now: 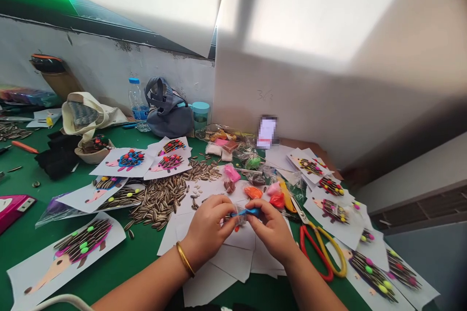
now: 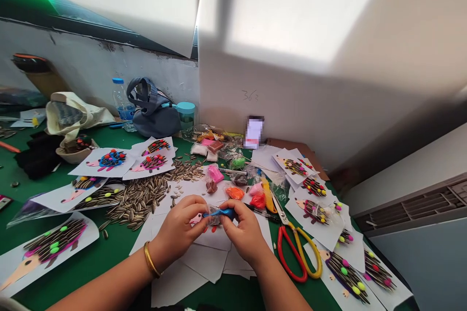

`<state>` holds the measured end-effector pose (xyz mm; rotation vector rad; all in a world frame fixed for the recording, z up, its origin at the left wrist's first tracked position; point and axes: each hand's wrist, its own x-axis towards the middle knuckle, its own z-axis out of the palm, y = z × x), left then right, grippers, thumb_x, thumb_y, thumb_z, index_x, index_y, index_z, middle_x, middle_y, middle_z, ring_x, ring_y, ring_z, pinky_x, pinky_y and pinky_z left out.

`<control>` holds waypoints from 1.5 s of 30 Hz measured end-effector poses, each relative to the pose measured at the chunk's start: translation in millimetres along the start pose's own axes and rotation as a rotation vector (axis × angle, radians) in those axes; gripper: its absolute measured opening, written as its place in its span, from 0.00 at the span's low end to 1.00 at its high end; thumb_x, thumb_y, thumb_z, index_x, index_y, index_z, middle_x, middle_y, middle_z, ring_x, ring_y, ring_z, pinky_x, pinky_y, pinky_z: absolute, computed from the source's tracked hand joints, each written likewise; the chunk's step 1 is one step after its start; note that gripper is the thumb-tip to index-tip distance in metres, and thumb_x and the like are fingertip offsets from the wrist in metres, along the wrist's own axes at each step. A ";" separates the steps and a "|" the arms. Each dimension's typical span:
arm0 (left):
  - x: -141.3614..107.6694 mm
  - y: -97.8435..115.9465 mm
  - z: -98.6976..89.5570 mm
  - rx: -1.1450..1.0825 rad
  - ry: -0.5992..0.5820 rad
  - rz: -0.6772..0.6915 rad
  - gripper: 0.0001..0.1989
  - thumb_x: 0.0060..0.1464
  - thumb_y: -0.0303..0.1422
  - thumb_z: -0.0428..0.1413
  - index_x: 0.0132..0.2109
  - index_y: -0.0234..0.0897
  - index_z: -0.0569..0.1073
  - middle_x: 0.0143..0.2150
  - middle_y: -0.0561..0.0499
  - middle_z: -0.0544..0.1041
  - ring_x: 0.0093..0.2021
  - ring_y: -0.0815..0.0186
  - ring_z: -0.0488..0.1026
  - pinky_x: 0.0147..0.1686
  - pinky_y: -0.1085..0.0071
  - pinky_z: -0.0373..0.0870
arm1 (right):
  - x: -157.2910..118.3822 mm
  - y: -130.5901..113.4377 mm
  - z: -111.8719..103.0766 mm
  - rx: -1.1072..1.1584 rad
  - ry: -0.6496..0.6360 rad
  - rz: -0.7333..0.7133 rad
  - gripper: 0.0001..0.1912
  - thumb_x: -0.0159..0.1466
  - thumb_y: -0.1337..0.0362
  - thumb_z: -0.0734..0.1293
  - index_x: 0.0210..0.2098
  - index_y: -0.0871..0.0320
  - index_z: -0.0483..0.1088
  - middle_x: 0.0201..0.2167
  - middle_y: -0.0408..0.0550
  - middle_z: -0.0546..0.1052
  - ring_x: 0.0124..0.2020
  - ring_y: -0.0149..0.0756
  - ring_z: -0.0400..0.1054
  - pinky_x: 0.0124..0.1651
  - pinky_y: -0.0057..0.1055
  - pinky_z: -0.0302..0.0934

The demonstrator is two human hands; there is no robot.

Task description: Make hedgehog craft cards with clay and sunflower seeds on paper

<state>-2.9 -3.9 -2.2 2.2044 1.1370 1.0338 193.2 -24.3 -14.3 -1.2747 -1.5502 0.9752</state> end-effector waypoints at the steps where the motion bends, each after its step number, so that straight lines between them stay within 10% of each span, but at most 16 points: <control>1: -0.3 -0.2 0.2 -0.003 0.007 0.005 0.04 0.58 0.30 0.56 0.35 0.39 0.76 0.39 0.48 0.75 0.41 0.62 0.72 0.42 0.65 0.70 | -0.2 -0.2 -0.1 0.002 -0.001 -0.001 0.10 0.61 0.62 0.67 0.42 0.55 0.71 0.39 0.48 0.74 0.38 0.38 0.69 0.42 0.33 0.65; 30: 2.7 0.9 -1.9 -0.118 -0.143 -0.076 0.07 0.58 0.29 0.56 0.37 0.42 0.80 0.35 0.49 0.73 0.38 0.63 0.70 0.39 0.69 0.68 | -2.0 -10.1 7.2 0.116 -0.085 0.060 0.06 0.57 0.65 0.66 0.34 0.55 0.65 0.33 0.44 0.71 0.35 0.34 0.65 0.37 0.29 0.61; 45: 0.5 -11.2 0.8 -0.258 0.062 -0.152 0.11 0.60 0.33 0.53 0.49 0.42 0.74 0.46 0.48 0.78 0.46 0.62 0.74 0.47 0.65 0.71 | 2.2 2.5 -1.6 0.109 0.007 0.060 0.08 0.59 0.62 0.68 0.37 0.55 0.67 0.35 0.45 0.71 0.37 0.36 0.66 0.40 0.30 0.62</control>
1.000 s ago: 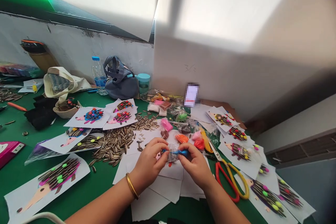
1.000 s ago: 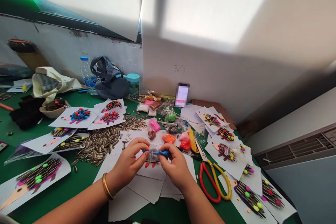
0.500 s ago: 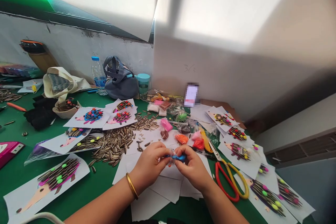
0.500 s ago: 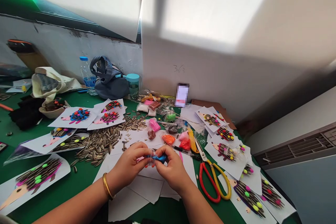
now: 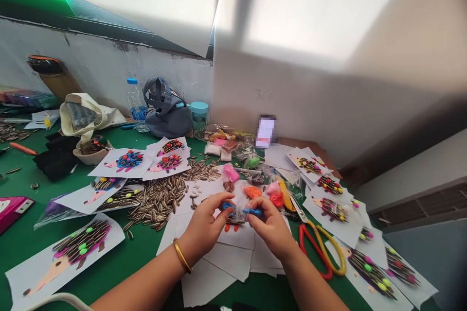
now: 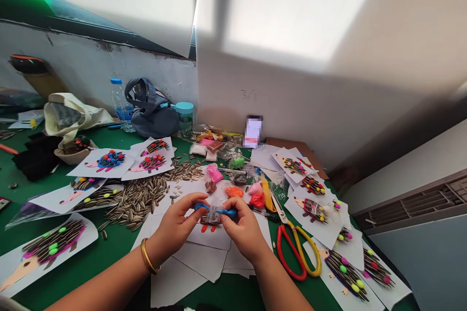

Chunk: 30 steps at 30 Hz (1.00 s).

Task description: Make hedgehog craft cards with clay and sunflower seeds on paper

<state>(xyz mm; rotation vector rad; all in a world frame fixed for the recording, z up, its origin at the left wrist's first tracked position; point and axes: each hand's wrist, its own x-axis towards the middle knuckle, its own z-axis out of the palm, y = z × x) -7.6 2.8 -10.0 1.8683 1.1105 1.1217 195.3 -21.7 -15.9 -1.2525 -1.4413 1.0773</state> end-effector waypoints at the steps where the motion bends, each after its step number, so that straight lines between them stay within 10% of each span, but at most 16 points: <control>1: 1.0 -0.6 0.1 -0.026 0.013 0.006 0.12 0.59 0.33 0.54 0.49 0.42 0.75 0.47 0.48 0.79 0.49 0.62 0.74 0.50 0.64 0.71 | 0.6 1.1 -0.6 0.001 0.001 -0.002 0.10 0.59 0.61 0.68 0.39 0.55 0.68 0.37 0.45 0.72 0.37 0.36 0.66 0.40 0.31 0.63; 9: 6.9 2.9 -1.5 -0.456 -0.044 -0.394 0.17 0.52 0.45 0.59 0.40 0.35 0.76 0.28 0.51 0.78 0.27 0.65 0.75 0.30 0.68 0.74 | 21.1 22.9 -39.9 -0.500 0.330 -0.224 0.12 0.64 0.55 0.65 0.40 0.55 0.75 0.42 0.52 0.73 0.46 0.45 0.66 0.50 0.43 0.60; 16: 8.9 9.9 -2.3 -0.563 -0.074 -0.459 0.23 0.49 0.47 0.62 0.48 0.36 0.77 0.38 0.47 0.80 0.37 0.63 0.76 0.34 0.70 0.71 | 25.4 34.3 -48.2 -1.001 0.399 -0.193 0.14 0.66 0.60 0.63 0.47 0.53 0.76 0.44 0.53 0.74 0.47 0.50 0.63 0.50 0.48 0.55; 22: 8.3 7.0 1.2 -0.759 -0.100 -0.558 0.22 0.47 0.47 0.65 0.42 0.33 0.76 0.32 0.49 0.79 0.30 0.68 0.74 0.31 0.72 0.68 | 18.3 18.9 -34.9 -0.950 0.439 -0.311 0.17 0.67 0.62 0.61 0.53 0.53 0.72 0.51 0.54 0.71 0.52 0.50 0.62 0.53 0.50 0.55; 30: 4.3 11.3 5.3 -0.691 -0.149 -0.434 0.15 0.48 0.42 0.66 0.31 0.34 0.75 0.25 0.52 0.76 0.26 0.70 0.70 0.29 0.74 0.65 | -6.1 -7.7 8.9 -0.652 0.141 -0.643 0.17 0.67 0.58 0.65 0.54 0.53 0.70 0.44 0.51 0.73 0.46 0.44 0.66 0.50 0.44 0.61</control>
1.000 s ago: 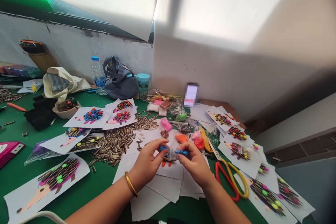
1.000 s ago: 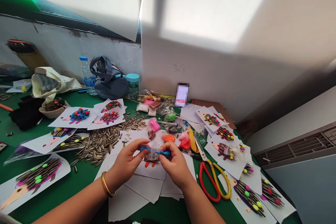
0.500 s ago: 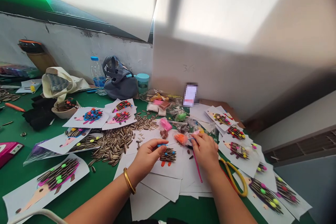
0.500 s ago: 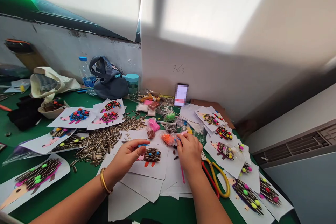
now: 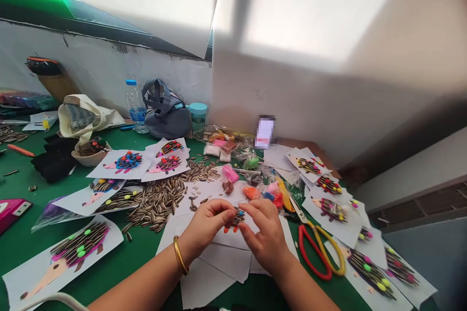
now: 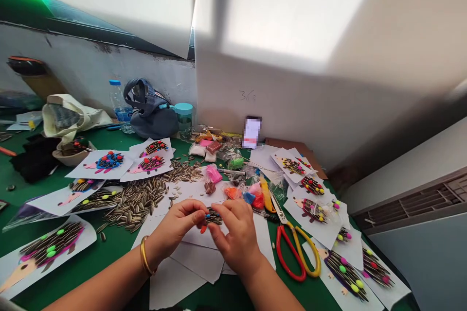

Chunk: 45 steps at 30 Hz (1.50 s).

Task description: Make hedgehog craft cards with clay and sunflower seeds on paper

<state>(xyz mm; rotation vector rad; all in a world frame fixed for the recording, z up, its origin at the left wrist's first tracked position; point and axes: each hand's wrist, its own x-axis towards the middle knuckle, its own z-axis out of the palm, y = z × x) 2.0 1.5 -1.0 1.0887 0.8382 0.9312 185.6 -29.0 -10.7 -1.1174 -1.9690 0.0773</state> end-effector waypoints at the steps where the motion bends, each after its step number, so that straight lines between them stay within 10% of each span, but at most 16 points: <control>1: -0.9 0.3 2.1 -0.015 -0.011 -0.007 0.15 0.46 0.40 0.67 0.35 0.34 0.75 0.30 0.50 0.78 0.30 0.68 0.73 0.32 0.72 0.68 | -0.3 -4.7 1.4 0.017 0.003 -0.017 0.19 0.67 0.56 0.66 0.55 0.54 0.69 0.43 0.51 0.73 0.45 0.44 0.66 0.48 0.44 0.61; 10: -6.4 -6.4 6.3 -0.111 -0.089 -0.129 0.28 0.52 0.43 0.64 0.56 0.35 0.71 0.41 0.44 0.80 0.39 0.61 0.77 0.44 0.63 0.71 | 1.8 -7.1 -1.0 0.095 0.040 0.032 0.08 0.67 0.62 0.67 0.45 0.52 0.76 0.36 0.47 0.74 0.39 0.39 0.67 0.42 0.39 0.62; 17: -12.6 -7.6 16.7 -0.702 -0.205 -0.201 0.33 0.62 0.55 0.43 0.61 0.35 0.68 0.64 0.39 0.68 0.66 0.54 0.61 0.66 0.58 0.52 | 9.5 -20.5 4.5 0.009 0.075 -0.140 0.14 0.68 0.68 0.63 0.50 0.51 0.73 0.44 0.45 0.80 0.47 0.40 0.70 0.52 0.42 0.60; 24: 2.9 4.4 -8.7 -1.061 -0.076 -0.132 0.46 0.58 0.63 0.35 0.70 0.31 0.52 0.68 0.36 0.61 0.69 0.55 0.56 0.67 0.57 0.50 | 2.4 -39.8 25.5 -0.146 -0.228 -0.352 0.30 0.70 0.46 0.55 0.63 0.59 0.63 0.63 0.47 0.66 0.68 0.45 0.51 0.72 0.50 0.25; 29: -1.7 -1.7 -3.6 -1.072 -0.166 -0.246 0.47 0.58 0.62 0.36 0.70 0.29 0.51 0.67 0.34 0.62 0.68 0.53 0.59 0.67 0.57 0.50 | -2.1 -31.7 28.4 -0.245 -0.254 -0.368 0.47 0.65 0.33 0.49 0.68 0.63 0.53 0.68 0.51 0.58 0.71 0.48 0.43 0.72 0.49 0.21; 45: -3.1 6.8 -4.9 -1.016 -0.219 -0.177 0.45 0.59 0.61 0.38 0.69 0.29 0.54 0.69 0.36 0.60 0.69 0.56 0.55 0.67 0.62 0.50 | 5.0 -23.2 18.4 -0.260 -0.207 -0.310 0.37 0.70 0.41 0.49 0.66 0.62 0.58 0.63 0.53 0.67 0.70 0.50 0.46 0.70 0.58 0.18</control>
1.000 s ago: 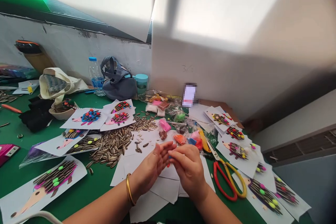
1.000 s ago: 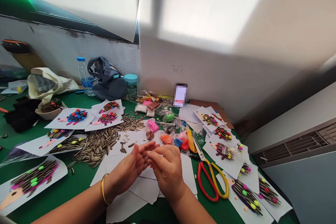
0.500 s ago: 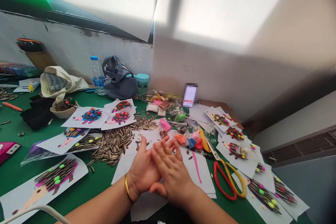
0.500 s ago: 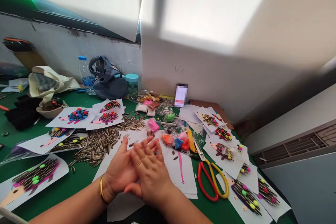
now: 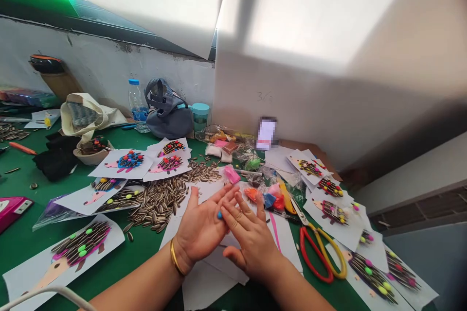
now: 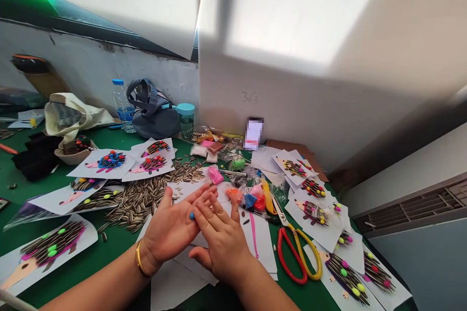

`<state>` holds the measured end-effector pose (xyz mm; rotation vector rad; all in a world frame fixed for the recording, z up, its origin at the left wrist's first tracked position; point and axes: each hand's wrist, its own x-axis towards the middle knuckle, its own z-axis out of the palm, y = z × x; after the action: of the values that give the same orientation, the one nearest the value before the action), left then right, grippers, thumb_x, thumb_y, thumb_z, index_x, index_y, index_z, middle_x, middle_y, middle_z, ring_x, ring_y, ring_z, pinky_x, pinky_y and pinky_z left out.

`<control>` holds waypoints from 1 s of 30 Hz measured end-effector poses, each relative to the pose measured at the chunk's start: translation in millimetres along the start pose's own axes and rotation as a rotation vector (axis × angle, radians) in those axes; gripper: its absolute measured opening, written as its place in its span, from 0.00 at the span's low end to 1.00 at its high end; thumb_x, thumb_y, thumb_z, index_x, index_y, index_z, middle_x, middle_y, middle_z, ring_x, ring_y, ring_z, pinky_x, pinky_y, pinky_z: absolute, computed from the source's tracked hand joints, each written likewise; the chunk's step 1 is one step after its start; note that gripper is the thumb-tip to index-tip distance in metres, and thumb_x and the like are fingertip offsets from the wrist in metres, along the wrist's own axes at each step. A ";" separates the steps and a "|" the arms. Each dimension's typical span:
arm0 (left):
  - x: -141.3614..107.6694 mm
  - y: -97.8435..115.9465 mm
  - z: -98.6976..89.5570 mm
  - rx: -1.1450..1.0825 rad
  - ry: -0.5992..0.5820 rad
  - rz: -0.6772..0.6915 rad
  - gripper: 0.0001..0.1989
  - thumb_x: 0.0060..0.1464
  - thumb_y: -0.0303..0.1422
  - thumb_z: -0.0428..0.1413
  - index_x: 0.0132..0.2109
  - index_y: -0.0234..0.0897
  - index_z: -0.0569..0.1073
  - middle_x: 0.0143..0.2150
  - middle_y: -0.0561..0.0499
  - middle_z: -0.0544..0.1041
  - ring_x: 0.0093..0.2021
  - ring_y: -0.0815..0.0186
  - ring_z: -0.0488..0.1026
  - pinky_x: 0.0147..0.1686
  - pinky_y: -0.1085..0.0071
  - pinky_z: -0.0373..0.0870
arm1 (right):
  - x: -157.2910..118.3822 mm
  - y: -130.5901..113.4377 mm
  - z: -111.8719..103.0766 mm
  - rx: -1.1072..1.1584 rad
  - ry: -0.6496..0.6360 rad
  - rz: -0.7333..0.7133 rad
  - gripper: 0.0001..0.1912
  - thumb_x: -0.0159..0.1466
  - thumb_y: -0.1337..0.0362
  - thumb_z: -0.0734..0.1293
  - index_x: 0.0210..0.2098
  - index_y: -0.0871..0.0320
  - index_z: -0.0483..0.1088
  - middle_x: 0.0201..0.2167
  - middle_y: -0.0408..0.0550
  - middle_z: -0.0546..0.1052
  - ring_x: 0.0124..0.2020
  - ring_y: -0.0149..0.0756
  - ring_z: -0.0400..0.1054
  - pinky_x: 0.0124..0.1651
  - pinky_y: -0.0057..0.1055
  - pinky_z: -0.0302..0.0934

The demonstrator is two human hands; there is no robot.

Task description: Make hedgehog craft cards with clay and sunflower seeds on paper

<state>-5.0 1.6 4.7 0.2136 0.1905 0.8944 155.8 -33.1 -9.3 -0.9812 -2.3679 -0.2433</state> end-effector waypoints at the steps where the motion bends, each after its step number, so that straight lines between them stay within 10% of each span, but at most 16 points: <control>1: 0.2 1.7 0.5 0.005 0.012 0.024 0.46 0.58 0.62 0.37 0.69 0.30 0.53 0.69 0.37 0.59 0.70 0.56 0.54 0.67 0.61 0.51 | -0.2 -0.3 -0.6 0.017 -0.009 -0.040 0.36 0.70 0.41 0.49 0.65 0.60 0.59 0.63 0.52 0.67 0.70 0.49 0.46 0.70 0.58 0.18; 18: -0.8 -4.3 1.4 0.056 -0.005 -0.067 0.44 0.58 0.62 0.39 0.67 0.31 0.59 0.67 0.36 0.63 0.69 0.50 0.54 0.67 0.54 0.50 | -7.0 -0.1 4.3 -0.011 0.026 0.089 0.34 0.68 0.43 0.56 0.66 0.54 0.59 0.69 0.54 0.55 0.71 0.57 0.40 0.69 0.63 0.27; 30: 1.6 2.3 2.6 0.028 0.033 0.002 0.45 0.58 0.62 0.37 0.68 0.30 0.57 0.68 0.36 0.62 0.69 0.53 0.55 0.68 0.56 0.48 | -0.1 -5.5 0.5 0.041 0.037 0.019 0.30 0.70 0.47 0.55 0.65 0.58 0.59 0.63 0.49 0.67 0.71 0.50 0.42 0.70 0.59 0.21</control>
<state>-5.0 4.0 7.6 0.2254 0.2333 0.8982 151.8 -36.9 -9.5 -0.9710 -2.3206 -0.2034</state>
